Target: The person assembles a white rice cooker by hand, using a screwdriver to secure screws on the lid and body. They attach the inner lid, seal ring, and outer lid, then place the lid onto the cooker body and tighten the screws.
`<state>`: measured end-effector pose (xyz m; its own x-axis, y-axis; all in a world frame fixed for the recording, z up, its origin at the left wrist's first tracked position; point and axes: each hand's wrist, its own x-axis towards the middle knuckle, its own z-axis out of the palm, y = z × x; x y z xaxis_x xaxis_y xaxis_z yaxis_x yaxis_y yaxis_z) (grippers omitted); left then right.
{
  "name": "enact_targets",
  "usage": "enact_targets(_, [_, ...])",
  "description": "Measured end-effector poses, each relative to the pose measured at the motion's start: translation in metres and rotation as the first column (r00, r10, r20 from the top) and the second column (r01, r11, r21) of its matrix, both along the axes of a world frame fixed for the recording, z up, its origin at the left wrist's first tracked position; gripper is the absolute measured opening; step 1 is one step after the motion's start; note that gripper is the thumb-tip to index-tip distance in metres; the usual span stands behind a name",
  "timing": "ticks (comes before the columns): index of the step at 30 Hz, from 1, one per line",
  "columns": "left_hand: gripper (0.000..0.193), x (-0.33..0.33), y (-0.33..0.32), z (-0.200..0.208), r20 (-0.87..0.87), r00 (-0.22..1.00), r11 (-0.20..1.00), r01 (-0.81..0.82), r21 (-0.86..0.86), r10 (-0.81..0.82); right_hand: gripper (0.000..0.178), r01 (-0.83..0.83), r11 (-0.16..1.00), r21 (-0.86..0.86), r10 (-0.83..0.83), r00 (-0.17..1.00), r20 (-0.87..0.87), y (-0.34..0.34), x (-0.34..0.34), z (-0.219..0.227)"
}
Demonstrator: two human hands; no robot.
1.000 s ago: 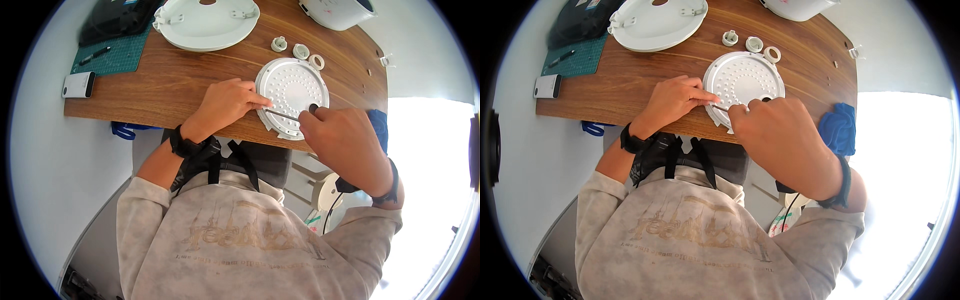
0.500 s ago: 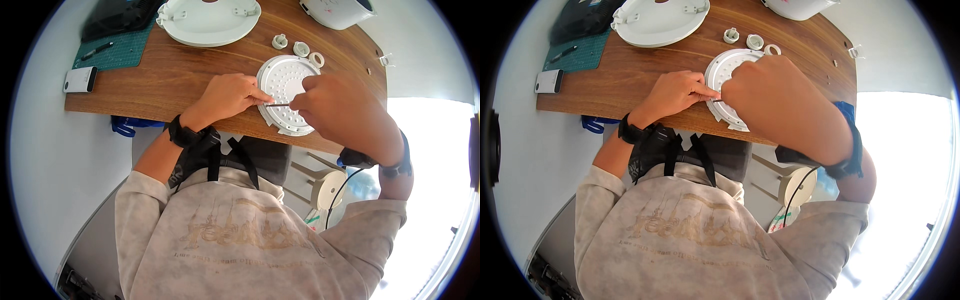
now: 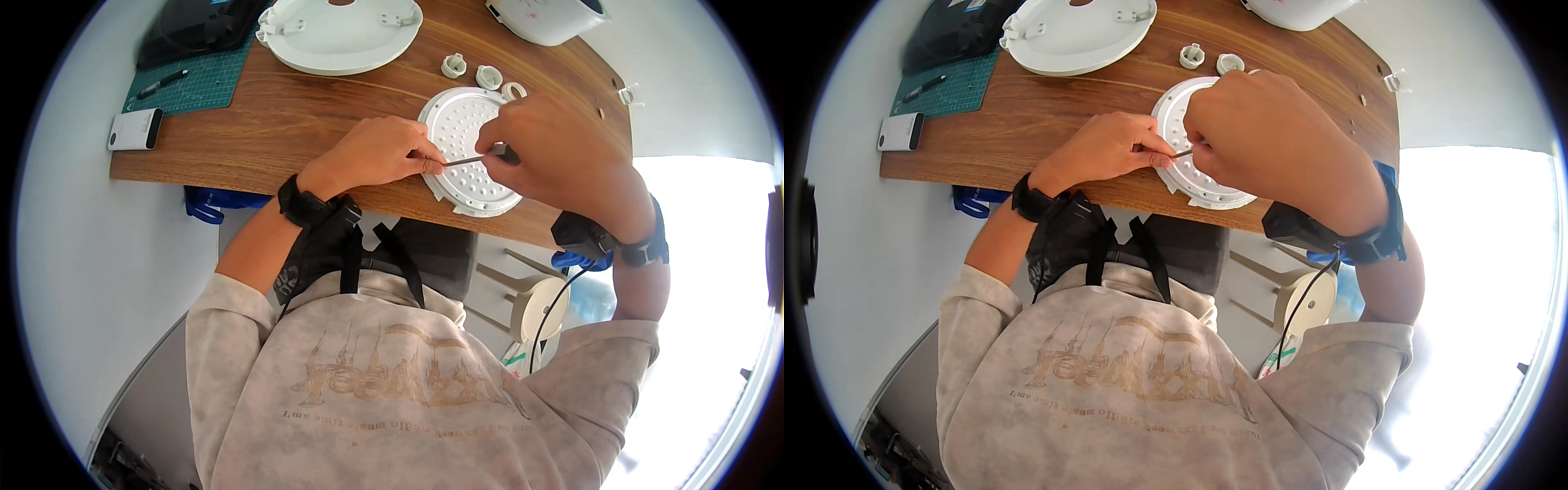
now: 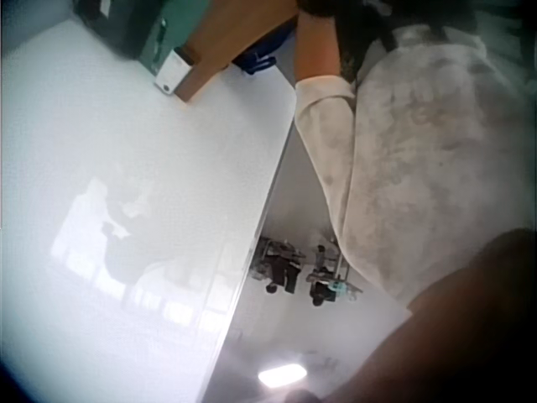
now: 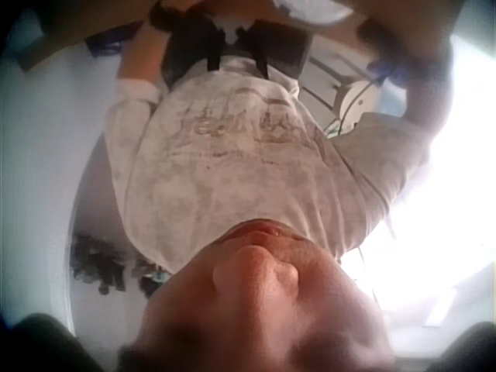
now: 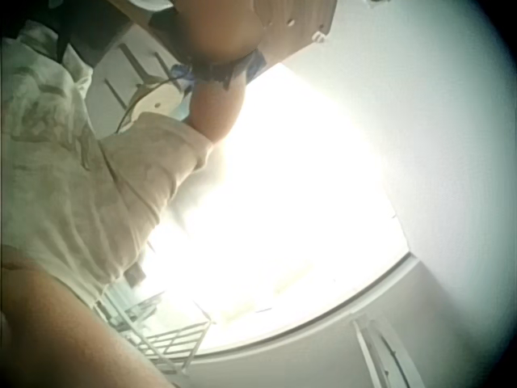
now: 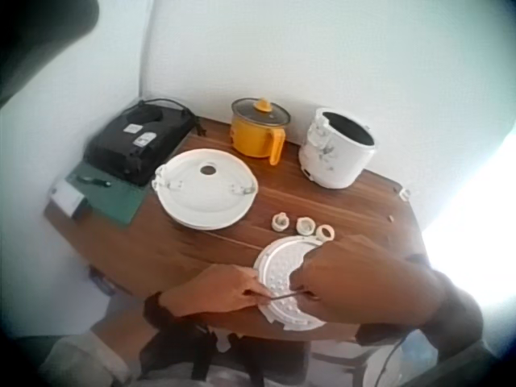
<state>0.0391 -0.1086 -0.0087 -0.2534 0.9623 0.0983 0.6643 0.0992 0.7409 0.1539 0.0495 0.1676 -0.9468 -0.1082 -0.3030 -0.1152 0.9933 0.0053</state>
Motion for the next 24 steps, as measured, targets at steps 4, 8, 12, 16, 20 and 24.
enact_targets(4, [0.024,0.003,-0.001,-0.006,-0.092,0.996,0.999,-0.016,0.052,0.021,0.017,-0.11,0.975,-0.194,0.032,0.931,-0.365,0.015,0.012,-0.017])
enact_targets(8, [0.025,0.008,-0.002,-0.011,-0.112,0.992,0.994,-0.045,0.098,0.056,0.026,0.195,0.845,-0.499,-0.317,0.933,-0.172,0.017,0.021,-0.006])
enact_targets(12, [0.025,0.009,-0.002,-0.012,-0.127,0.99,0.994,-0.056,0.089,0.068,0.027,0.388,0.659,-0.644,-0.568,0.818,-0.089,0.019,0.039,-0.013])
enact_targets(16, [0.025,0.007,-0.002,-0.01,-0.107,0.994,0.999,-0.027,0.04,0.031,0.029,0.348,0.812,-0.469,-0.506,0.819,-0.269,0.019,0.045,-0.02])
enact_targets(20, [0.031,0.003,-0.003,-0.009,-0.097,0.995,1.0,0.016,0.005,-0.016,0.03,0.413,0.753,-0.513,-0.575,0.791,-0.208,0.017,0.038,-0.019])
enact_targets(24, [0.032,0.003,-0.001,-0.006,-0.037,0.999,0.999,0.021,-0.033,-0.022,0.029,0.467,0.697,-0.544,-0.615,0.779,-0.118,0.026,0.034,-0.021])
